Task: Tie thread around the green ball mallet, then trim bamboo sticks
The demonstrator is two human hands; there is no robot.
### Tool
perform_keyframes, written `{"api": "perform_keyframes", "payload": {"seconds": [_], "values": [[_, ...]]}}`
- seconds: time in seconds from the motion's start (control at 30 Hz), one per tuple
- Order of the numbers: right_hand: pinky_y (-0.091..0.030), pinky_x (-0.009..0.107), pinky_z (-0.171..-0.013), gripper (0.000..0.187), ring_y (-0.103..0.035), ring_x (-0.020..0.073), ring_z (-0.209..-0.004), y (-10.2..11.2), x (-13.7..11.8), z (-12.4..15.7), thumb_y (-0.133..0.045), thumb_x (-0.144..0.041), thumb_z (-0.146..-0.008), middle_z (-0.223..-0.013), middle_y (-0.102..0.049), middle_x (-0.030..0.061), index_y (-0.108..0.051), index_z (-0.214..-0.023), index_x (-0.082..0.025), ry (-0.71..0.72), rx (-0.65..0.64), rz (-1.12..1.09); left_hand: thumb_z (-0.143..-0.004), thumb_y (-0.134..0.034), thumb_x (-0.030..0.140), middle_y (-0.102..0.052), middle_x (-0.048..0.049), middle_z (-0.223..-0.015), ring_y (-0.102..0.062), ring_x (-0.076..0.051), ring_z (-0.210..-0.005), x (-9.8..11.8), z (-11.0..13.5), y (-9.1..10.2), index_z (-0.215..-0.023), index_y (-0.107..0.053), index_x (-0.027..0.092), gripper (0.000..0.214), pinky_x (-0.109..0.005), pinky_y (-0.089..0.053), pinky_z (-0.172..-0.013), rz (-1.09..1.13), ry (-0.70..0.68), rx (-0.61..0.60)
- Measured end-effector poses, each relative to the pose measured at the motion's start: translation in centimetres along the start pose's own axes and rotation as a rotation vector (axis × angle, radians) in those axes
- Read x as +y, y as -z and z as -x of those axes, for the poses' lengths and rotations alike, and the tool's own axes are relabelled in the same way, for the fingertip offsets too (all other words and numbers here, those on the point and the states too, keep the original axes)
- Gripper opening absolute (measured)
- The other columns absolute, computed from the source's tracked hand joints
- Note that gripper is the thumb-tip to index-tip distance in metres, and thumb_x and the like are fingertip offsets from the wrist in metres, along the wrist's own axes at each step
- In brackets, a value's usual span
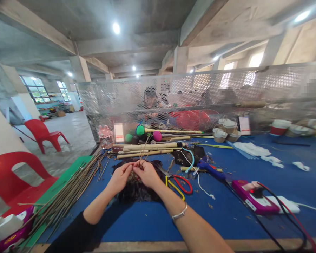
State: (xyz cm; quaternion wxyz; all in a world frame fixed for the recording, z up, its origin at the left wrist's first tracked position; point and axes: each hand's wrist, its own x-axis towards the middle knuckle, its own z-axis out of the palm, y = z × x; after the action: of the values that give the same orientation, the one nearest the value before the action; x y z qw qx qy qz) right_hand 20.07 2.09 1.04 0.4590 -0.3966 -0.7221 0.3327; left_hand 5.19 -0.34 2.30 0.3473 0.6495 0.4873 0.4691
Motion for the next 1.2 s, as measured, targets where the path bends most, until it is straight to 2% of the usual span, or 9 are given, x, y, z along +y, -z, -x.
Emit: {"api": "perform_keyframes", "payload": {"seconds": [0.13,0.27,0.4,0.53,0.67,0.8,0.87,1.03,1.2], "values": [[-0.038,0.019,-0.038,0.022,-0.045,0.0076,-0.036,-1.0,0.7,1.0,-0.054,-0.039,-0.074,-0.044,-0.047,-0.0092,-0.044,-0.076,-0.02,-0.276,-0.126,-0.311,-0.083,-0.042,0.043,-0.069,-0.0087,-0.094,-0.06,-0.022,-0.089,-1.4,-1.0,-0.9,-0.1,-0.066,0.013,0.042,-0.032,-0.044,-0.082,0.074,0.0,-0.163],[-0.034,0.016,-0.034,0.024,-0.042,0.0068,-0.033,-1.6,0.7,1.9,-0.056,-0.044,-0.071,-0.042,-0.047,-0.0104,-0.046,-0.077,-0.022,-0.372,-0.391,-0.366,-0.079,-0.05,0.044,-0.069,-0.0085,-0.09,-0.06,-0.022,-0.089,-2.3,-1.3,-0.9,-0.09,-0.07,0.012,0.039,-0.029,-0.043,-0.083,0.202,0.078,-0.202],[-0.038,0.018,-0.037,0.03,-0.044,0.0067,-0.034,-2.2,0.7,2.3,-0.053,-0.051,-0.071,-0.045,-0.048,-0.009,-0.043,-0.068,-0.023,-0.419,-0.448,-0.366,-0.074,-0.058,0.041,-0.066,-0.0045,-0.067,-0.057,-0.014,-0.064,-2.8,-1.6,-0.6,-0.073,-0.069,0.012,0.031,-0.023,-0.044,-0.065,0.353,0.206,-0.276],[-0.034,0.018,-0.033,0.027,-0.043,0.0078,-0.034,-1.6,1.3,2.0,-0.057,-0.048,-0.069,-0.048,-0.05,-0.0075,-0.048,-0.069,-0.023,-0.452,-0.393,-0.256,-0.071,-0.061,0.045,-0.061,-0.0003,-0.06,-0.052,-0.009,-0.052,-3.8,-1.5,-0.1,-0.07,-0.06,0.013,0.032,-0.02,-0.039,-0.053,0.605,0.393,-0.199],[-0.032,0.019,-0.039,0.024,-0.043,0.0074,-0.041,0.8,1.7,0.9,-0.055,-0.044,-0.072,-0.055,-0.05,-0.0054,-0.052,-0.073,-0.02,-0.399,-0.203,-0.114,-0.067,-0.065,0.047,-0.06,0.0007,-0.061,-0.054,-0.008,-0.05,-4.7,-1.4,0.7,-0.079,-0.053,0.015,0.036,-0.018,-0.036,-0.047,0.632,0.513,-0.111],[-0.039,0.024,-0.053,0.025,-0.05,0.0122,-0.054,4.0,1.7,0.4,-0.052,-0.044,-0.075,-0.061,-0.058,-0.0012,-0.057,-0.072,-0.019,-0.261,-0.005,0.3,-0.067,-0.066,0.044,-0.058,0.0012,-0.061,-0.055,-0.008,-0.049,-5.1,-1.5,1.0,-0.091,-0.053,0.014,0.041,-0.017,-0.036,-0.046,0.603,0.503,-0.146],[-0.04,0.025,-0.056,0.026,-0.052,0.0141,-0.055,5.6,2.0,1.2,-0.049,-0.045,-0.076,-0.061,-0.06,-0.0002,-0.058,-0.074,-0.02,-0.262,0.06,0.513,-0.068,-0.066,0.042,-0.058,0.0008,-0.062,-0.057,-0.009,-0.051,-5.1,-1.5,0.9,-0.093,-0.052,0.013,0.041,-0.018,-0.038,-0.047,0.602,0.495,-0.179],[-0.045,0.031,-0.065,0.027,-0.06,0.0215,-0.069,9.1,4.2,6.2,-0.05,-0.04,-0.074,-0.079,-0.065,0.0075,-0.061,-0.086,-0.019,-0.377,0.082,0.862,-0.068,-0.064,0.044,-0.056,0.0011,-0.063,-0.059,-0.01,-0.051,-5.1,-1.3,0.7,-0.085,-0.052,0.014,0.036,-0.018,-0.04,-0.046,0.557,0.52,-0.222],[-0.042,0.035,-0.085,0.034,-0.058,0.0247,-0.095,10.2,5.5,9.0,-0.052,-0.029,-0.071,-0.105,-0.062,0.0119,-0.061,-0.102,-0.017,-0.33,-0.038,0.844,-0.068,-0.065,0.044,-0.054,0.002,-0.065,-0.06,-0.01,-0.051,-5.2,-1.0,0.8,-0.087,-0.056,0.014,0.036,-0.016,-0.041,-0.044,0.552,0.51,-0.277]]}}
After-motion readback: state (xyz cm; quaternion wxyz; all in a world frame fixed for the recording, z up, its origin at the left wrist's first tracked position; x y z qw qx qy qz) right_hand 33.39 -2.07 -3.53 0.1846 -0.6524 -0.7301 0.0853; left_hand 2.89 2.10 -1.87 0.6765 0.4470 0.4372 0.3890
